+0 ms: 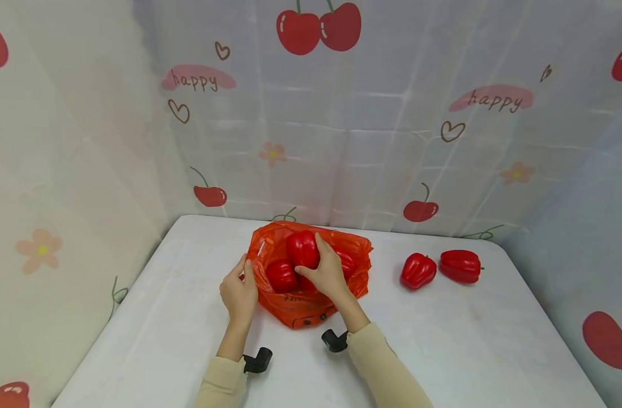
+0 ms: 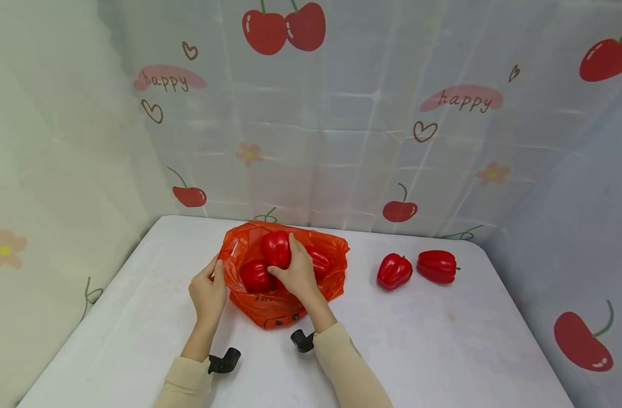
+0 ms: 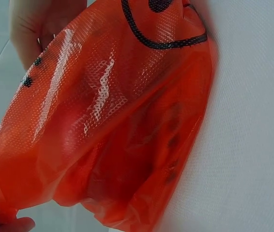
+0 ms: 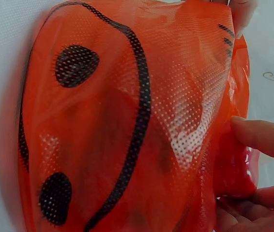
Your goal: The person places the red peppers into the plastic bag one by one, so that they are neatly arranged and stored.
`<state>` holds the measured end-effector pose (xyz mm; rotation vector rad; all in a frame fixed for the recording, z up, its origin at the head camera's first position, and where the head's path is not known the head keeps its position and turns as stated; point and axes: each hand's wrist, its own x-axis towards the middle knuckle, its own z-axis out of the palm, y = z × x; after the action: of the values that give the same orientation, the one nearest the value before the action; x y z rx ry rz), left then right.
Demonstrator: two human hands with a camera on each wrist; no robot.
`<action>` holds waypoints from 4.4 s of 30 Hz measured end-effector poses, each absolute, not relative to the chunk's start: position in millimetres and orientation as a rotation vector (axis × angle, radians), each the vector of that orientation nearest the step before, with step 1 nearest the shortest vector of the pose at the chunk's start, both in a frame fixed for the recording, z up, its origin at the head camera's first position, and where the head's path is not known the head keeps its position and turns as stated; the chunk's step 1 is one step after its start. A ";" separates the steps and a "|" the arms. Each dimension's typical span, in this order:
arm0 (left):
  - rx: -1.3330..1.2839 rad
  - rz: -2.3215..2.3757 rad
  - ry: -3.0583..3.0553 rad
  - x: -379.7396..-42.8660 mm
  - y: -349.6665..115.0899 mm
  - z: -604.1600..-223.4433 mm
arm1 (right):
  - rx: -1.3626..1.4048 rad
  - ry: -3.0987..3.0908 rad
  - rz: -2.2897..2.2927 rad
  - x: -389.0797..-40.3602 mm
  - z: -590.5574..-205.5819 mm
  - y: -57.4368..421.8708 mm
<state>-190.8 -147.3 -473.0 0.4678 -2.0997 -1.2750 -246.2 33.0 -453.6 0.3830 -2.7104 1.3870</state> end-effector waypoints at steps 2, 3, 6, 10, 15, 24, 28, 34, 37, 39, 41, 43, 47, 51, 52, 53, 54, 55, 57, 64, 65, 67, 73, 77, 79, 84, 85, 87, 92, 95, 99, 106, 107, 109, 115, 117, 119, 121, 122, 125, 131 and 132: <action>0.472 -1.273 -2.099 -191.0 -147.0 -472.9 | 0.391 -2.735 1.387 -247.3 -452.9 31.8; 0.474 -1.271 -2.099 -191.0 -146.8 -472.8 | 0.396 -2.745 1.391 -248.0 -452.6 31.3; 0.475 -1.271 -2.099 -190.8 -146.5 -472.5 | 0.405 -2.774 1.395 -249.3 -452.3 30.8; 0.475 -1.273 -2.103 -190.2 -146.6 -472.3 | 0.405 -2.794 1.376 -250.3 -453.6 30.8; 0.482 -1.286 -2.103 -190.3 -147.0 -472.3 | 0.354 -2.791 1.394 -249.1 -455.8 32.1; 0.482 -1.276 -2.098 -190.6 -147.1 -473.1 | 0.360 -2.710 1.432 -245.3 -456.1 41.1; 0.478 -1.278 -2.101 -190.4 -146.9 -472.5 | 0.365 -2.667 1.459 -241.9 -454.5 47.9; 0.469 -1.264 -2.099 -190.6 -146.8 -473.2 | 0.328 -2.638 1.484 -237.1 -453.3 61.3; 0.464 -1.260 -2.095 -191.3 -147.1 -474.2 | 0.302 -2.623 1.498 -235.3 -452.0 70.4; 0.464 -1.263 -2.096 -191.6 -147.3 -474.8 | 0.282 -2.617 1.489 -234.4 -451.3 77.2; 0.466 -1.266 -2.096 -191.7 -147.6 -475.1 | 0.262 -2.619 1.469 -234.2 -450.6 84.2; 0.470 -1.271 -2.098 -191.7 -147.8 -475.1 | 0.242 -2.623 1.448 -234.0 -449.7 92.0; 0.471 -1.273 -2.100 -191.4 -147.9 -474.8 | 0.199 -2.622 1.426 -234.3 -448.5 110.0; 0.471 -1.279 -2.104 -191.0 -147.4 -473.6 | 0.162 -2.604 1.386 -234.8 -448.2 131.1; 0.472 -1.282 -2.105 -190.9 -147.2 -473.3 | 0.150 -2.596 1.381 -234.6 -447.6 136.4; 0.472 -1.284 -2.106 -190.9 -147.1 -473.2 | 0.139 -2.587 1.371 -234.7 -447.4 141.9; 0.473 -1.285 -2.107 -190.8 -146.9 -473.1 | 0.125 -2.577 1.366 -234.4 -446.7 147.2; 0.473 -1.286 -2.107 -190.9 -146.8 -473.1 | 0.107 -2.567 1.360 -234.3 -446.2 152.4; 0.473 -1.284 -2.108 -191.2 -146.8 -473.6 | 0.074 -2.539 1.341 -234.3 -445.8 162.9; 0.469 -1.291 -2.109 -191.6 -146.7 -474.3 | -0.099 -2.477 1.207 -234.0 -448.3 194.8; 0.469 -1.293 -2.110 -191.5 -146.6 -474.2 | -0.124 -2.469 1.192 -233.5 -448.7 198.3; 0.468 -1.295 -2.113 -191.2 -146.5 -474.5 | -0.183 -2.461 1.167 -232.4 -450.0 204.9; 0.472 -1.295 -2.120 -191.3 -146.6 -474.5 | -0.307 -2.470 1.169 -231.3 -454.6 222.0; 0.479 -1.300 -2.122 -191.4 -146.8 -474.6 | -0.356 -2.504 1.187 -231.1 -460.8 232.1; 0.481 -1.305 -2.120 -191.1 -146.7 -474.5 | -0.373 -2.515 1.187 -231.1 -465.0 235.8; 0.482 -1.307 -2.117 -190.7 -146.1 -473.7 | -0.392 -2.539 1.195 -231.4 -475.1 244.1; 0.482 -1.305 -2.118 -190.8 -146.2 -473.9 | -0.396 -2.544 1.197 -231.6 -477.2 245.5; 0.483 -1.297 -2.115 -190.9 -146.3 -474.6 | -0.409 -2.561 1.197 -232.1 -481.3 247.6; 0.490 -1.278 -2.108 -191.3 -146.9 -476.4 | -0.449 -2.592 1.236 -232.9 -489.8 250.0; 0.490 -1.282 -2.110 -191.2 -147.2 -476.7 | -0.445 -2.583 1.272 -233.2 -493.1 250.7; 0.484 -1.281 -2.113 -190.9 -147.2 -477.0 | -0.416 -2.577 1.285 -234.1 -495.8 251.4; 0.477 -1.271 -2.115 -191.7 -147.6 -478.3 | -0.397 -2.580 1.265 -235.8 -500.1 251.9; 0.477 -1.271 -2.114 -191.9 -147.5 -478.2 | -0.398 -2.581 1.262 -236.2 -500.7 251.9; 0.477 -1.269 -2.113 -191.9 -147.5 -477.8 | -0.400 -2.581 1.253 -237.0 -502.0 251.7; 0.482 -1.291 -2.117 -190.5 -147.5 -475.0 | -0.409 -2.576 1.246 -239.9 -505.7 252.0; 0.481 -1.304 -2.119 -190.5 -147.6 -474.4 | -0.417 -2.572 1.255 -240.3 -506.3 252.1; 0.480 -1.313 -2.121 -190.4 -147.7 -474.2 | -0.428 -2.564 1.274 -240.3 -506.7 252.3; 0.480 -1.318 -2.123 -190.5 -147.7 -474.2 | -0.440 -2.549 1.301 -239.8 -507.0 252.5; 0.480 -1.320 -2.123 -190.5 -147.6 -474.1 | -0.444 -2.541 1.312 -239.5 -507.1 252.5; 0.482 -1.315 -2.119 -190.4 -146.7 -473.8 | -0.451 -2.511 1.332 -239.1 -507.1 252.4; 0.480 -1.307 -2.106 -191.0 -145.6 -473.4 | -0.439 -2.449 1.357 -237.8 -500.6 247.7; 0.478 -1.306 -2.106 -191.0 -145.5 -473.0 | -0.427 -2.439 1.364 -237.1 -498.4 246.1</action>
<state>-191.0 -145.5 -473.0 0.4780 -2.1058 -1.3055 -237.1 246.1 -498.4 -0.4271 -2.4393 1.3640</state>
